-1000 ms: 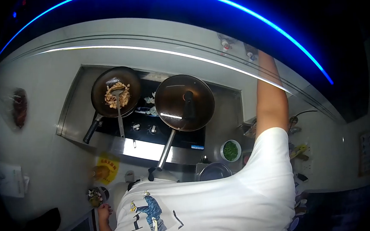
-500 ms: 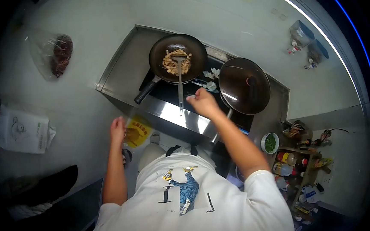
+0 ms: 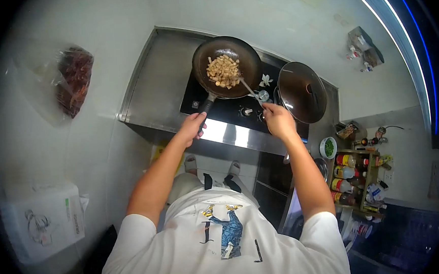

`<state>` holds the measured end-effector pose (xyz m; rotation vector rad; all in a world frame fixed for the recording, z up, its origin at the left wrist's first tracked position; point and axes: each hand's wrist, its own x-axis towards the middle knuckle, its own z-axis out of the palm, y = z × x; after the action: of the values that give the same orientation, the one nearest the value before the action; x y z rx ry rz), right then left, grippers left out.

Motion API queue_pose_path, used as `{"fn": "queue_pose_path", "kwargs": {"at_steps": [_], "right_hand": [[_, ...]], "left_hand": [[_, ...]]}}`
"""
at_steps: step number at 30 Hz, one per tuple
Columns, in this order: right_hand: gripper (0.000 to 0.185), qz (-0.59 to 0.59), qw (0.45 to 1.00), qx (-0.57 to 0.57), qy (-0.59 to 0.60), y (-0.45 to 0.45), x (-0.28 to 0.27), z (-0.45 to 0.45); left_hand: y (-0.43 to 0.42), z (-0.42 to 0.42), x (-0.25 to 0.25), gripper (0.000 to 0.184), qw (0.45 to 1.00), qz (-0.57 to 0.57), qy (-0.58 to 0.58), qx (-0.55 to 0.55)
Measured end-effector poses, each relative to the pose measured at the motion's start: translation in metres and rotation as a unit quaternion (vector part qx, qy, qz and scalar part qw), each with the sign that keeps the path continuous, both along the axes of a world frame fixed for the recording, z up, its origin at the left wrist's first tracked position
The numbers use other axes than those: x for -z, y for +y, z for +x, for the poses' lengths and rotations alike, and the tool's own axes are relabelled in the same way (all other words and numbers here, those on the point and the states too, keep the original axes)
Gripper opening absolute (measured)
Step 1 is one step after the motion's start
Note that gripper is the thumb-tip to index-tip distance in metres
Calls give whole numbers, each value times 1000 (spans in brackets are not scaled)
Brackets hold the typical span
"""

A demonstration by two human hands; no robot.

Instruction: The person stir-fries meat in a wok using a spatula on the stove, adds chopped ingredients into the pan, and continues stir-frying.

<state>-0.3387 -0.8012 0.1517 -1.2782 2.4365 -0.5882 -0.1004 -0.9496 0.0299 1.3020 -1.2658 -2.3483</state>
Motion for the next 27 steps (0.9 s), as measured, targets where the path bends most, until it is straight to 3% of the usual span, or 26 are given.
{"fn": "queue_pose_path", "kwargs": {"at_steps": [2,8,18,20,23,27], "right_hand": [[26,110,990,65,-56,7,-28,24],[24,39,996,37,66,-37,30,56],[26,-46,994,84,59,-117,43,2],[25,-35,996,79,9,-128,51,8],[23,-24,999,6,48,-105,64,14],[25,45,993,-62,85,-69,37,1]], "left_hand": [[3,-2,4,29,1000,-5,10,-3],[8,-6,1,28,1000,9,13,-15],[11,-7,-6,28,999,16,-22,-31],[10,-8,-4,29,999,14,-20,-36],[11,-7,-6,30,999,22,-17,-29],[11,-8,-7,32,999,25,-17,-35]]}}
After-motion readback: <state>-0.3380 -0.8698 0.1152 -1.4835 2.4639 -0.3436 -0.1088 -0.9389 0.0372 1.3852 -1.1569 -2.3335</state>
